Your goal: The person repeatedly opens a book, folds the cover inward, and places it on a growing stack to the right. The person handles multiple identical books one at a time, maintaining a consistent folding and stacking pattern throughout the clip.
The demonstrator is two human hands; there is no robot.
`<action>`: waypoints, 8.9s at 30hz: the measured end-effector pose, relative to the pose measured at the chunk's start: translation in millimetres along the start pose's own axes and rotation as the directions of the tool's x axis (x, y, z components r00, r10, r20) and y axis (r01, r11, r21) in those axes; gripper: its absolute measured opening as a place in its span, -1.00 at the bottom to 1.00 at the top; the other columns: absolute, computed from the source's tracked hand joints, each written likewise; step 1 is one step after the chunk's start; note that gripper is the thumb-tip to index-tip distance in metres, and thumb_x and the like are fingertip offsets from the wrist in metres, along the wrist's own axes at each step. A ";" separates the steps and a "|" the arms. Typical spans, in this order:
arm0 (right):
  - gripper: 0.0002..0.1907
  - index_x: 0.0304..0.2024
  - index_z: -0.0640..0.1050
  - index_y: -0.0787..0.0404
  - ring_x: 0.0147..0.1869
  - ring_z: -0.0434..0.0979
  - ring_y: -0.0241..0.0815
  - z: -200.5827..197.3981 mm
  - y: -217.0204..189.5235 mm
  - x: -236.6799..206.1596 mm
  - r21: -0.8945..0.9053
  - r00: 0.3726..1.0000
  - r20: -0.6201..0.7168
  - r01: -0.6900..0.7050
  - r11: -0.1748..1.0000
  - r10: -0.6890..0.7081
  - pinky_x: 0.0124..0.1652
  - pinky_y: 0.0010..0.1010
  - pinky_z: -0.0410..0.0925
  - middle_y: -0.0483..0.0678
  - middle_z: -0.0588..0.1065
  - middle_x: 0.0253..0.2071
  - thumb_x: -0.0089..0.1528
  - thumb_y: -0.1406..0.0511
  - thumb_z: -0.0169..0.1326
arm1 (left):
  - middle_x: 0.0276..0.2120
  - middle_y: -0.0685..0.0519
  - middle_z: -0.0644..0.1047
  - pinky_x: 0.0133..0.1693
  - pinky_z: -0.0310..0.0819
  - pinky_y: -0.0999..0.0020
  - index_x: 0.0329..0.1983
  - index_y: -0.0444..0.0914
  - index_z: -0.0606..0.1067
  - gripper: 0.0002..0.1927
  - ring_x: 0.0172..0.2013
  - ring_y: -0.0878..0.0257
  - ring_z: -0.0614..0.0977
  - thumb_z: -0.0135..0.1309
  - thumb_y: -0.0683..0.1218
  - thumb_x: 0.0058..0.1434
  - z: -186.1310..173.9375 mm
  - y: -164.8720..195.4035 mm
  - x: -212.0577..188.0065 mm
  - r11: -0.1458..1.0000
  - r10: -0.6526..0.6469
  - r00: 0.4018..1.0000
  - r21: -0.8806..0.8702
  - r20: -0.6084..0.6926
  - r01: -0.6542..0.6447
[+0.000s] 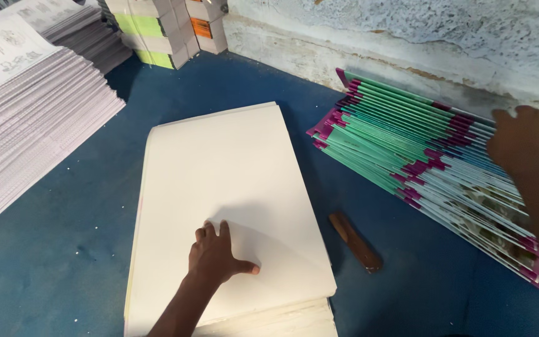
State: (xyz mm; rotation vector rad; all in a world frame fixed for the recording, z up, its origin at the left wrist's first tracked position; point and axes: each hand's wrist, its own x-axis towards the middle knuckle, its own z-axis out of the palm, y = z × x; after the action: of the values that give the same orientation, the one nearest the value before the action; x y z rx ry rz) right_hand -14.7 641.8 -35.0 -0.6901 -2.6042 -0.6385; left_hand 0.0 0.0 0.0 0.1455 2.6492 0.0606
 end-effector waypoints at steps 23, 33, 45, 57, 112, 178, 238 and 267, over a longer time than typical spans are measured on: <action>-0.43 0.16 0.57 0.20 0.01 0.69 0.00 -206.4 -268.2 -282.5 0.894 0.880 0.350 -0.212 0.394 -0.321 0.02 -0.26 0.48 0.14 0.63 -0.03 0.17 0.08 0.25 | 0.40 -0.11 0.24 0.36 0.24 -0.05 0.31 -0.10 0.42 -0.31 0.44 -0.08 0.20 0.20 0.25 0.16 76.0 -181.4 -106.6 0.937 0.109 0.922 -0.272 -0.370 -0.220; -0.31 0.27 0.42 0.29 0.43 0.30 0.11 -370.6 -310.2 -351.5 0.725 0.739 0.541 -0.169 0.668 -0.401 0.32 -0.14 0.22 0.14 0.29 0.37 0.28 -0.05 0.06 | 0.48 -0.17 0.05 0.37 0.11 -0.09 0.50 -0.17 0.13 0.13 0.45 -0.20 0.09 0.33 0.38 -0.02 89.6 -308.7 -178.2 0.926 -0.270 0.901 -0.349 -0.340 0.145; -0.21 0.35 0.34 0.23 0.54 0.12 0.07 -420.5 -318.7 -374.7 0.676 0.737 0.570 -0.171 0.717 -0.362 0.38 -0.10 0.12 0.08 0.17 0.47 0.21 -0.05 0.14 | 0.52 -0.14 0.01 0.40 0.08 0.09 0.52 -0.27 0.03 0.27 0.48 -0.09 0.06 0.34 0.42 -0.07 90.4 -338.7 -199.3 0.893 -0.330 0.893 -0.407 -0.308 0.190; -0.52 0.16 0.55 0.25 -0.13 0.64 -0.03 -403.8 -338.0 -373.7 0.887 0.807 0.462 -0.419 0.192 -0.367 -0.16 -0.30 0.43 0.13 0.64 -0.14 0.19 0.25 0.21 | 0.48 -0.14 0.06 0.37 0.14 0.07 0.52 -0.27 0.04 0.25 0.45 -0.05 0.12 0.37 0.36 -0.07 74.3 -342.1 -219.2 0.889 -0.323 0.886 -0.427 -0.332 0.164; -0.48 0.36 0.44 0.15 0.50 0.20 0.26 -480.6 -362.5 -392.9 0.943 0.811 -0.189 0.308 0.129 -0.554 0.35 -0.04 0.16 0.25 0.21 0.46 0.33 0.29 -0.10 | 0.05 -0.17 0.50 0.02 0.56 0.25 0.21 -0.26 0.51 -0.36 -0.09 -0.01 0.64 0.01 -0.38 -0.02 76.1 -321.5 -191.8 0.752 0.179 0.881 -0.516 -0.439 -0.410; -0.11 0.43 0.31 -0.11 0.49 -0.05 0.66 -471.4 -691.9 -389.7 0.782 0.809 0.086 0.306 0.543 -0.581 0.10 0.29 0.36 0.40 -0.10 0.52 0.13 -0.24 0.11 | -0.18 -0.22 0.64 -0.10 0.65 0.15 -0.14 -0.36 0.52 -0.52 -0.12 -0.07 0.70 0.47 -0.13 -0.08 48.3 -487.1 -96.9 0.730 -0.303 0.933 -0.676 -0.192 0.098; -0.18 0.42 0.29 -0.05 0.54 -0.10 0.39 -422.3 -718.0 -393.5 0.650 0.782 0.013 0.467 0.600 -0.624 0.25 0.39 -0.08 0.35 0.03 0.46 0.22 -0.23 -0.13 | 0.30 -0.20 0.26 0.06 0.59 0.02 0.29 0.13 0.46 -0.26 0.33 -0.45 0.21 0.41 0.10 -0.02 34.9 -427.3 -35.9 0.995 0.083 0.996 -0.053 -0.014 -0.084; -0.49 0.04 0.63 0.23 0.06 0.65 0.11 -347.1 -492.8 -367.2 0.536 0.563 0.749 -0.204 0.819 -0.349 0.07 -0.13 0.43 0.17 0.62 -0.03 0.06 0.20 0.35 | 0.30 -0.18 0.20 0.14 0.51 -0.01 0.46 0.19 0.26 0.11 0.36 -0.38 0.12 0.45 0.34 -0.22 22.8 -422.1 -60.2 0.995 0.079 0.994 -0.053 -0.075 -0.083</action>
State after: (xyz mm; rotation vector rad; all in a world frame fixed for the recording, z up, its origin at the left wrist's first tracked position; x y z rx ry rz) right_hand 99.1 -53.5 -75.7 -0.7816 -3.4121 0.7020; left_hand 24.5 -425.8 -21.1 0.2370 2.7102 0.1698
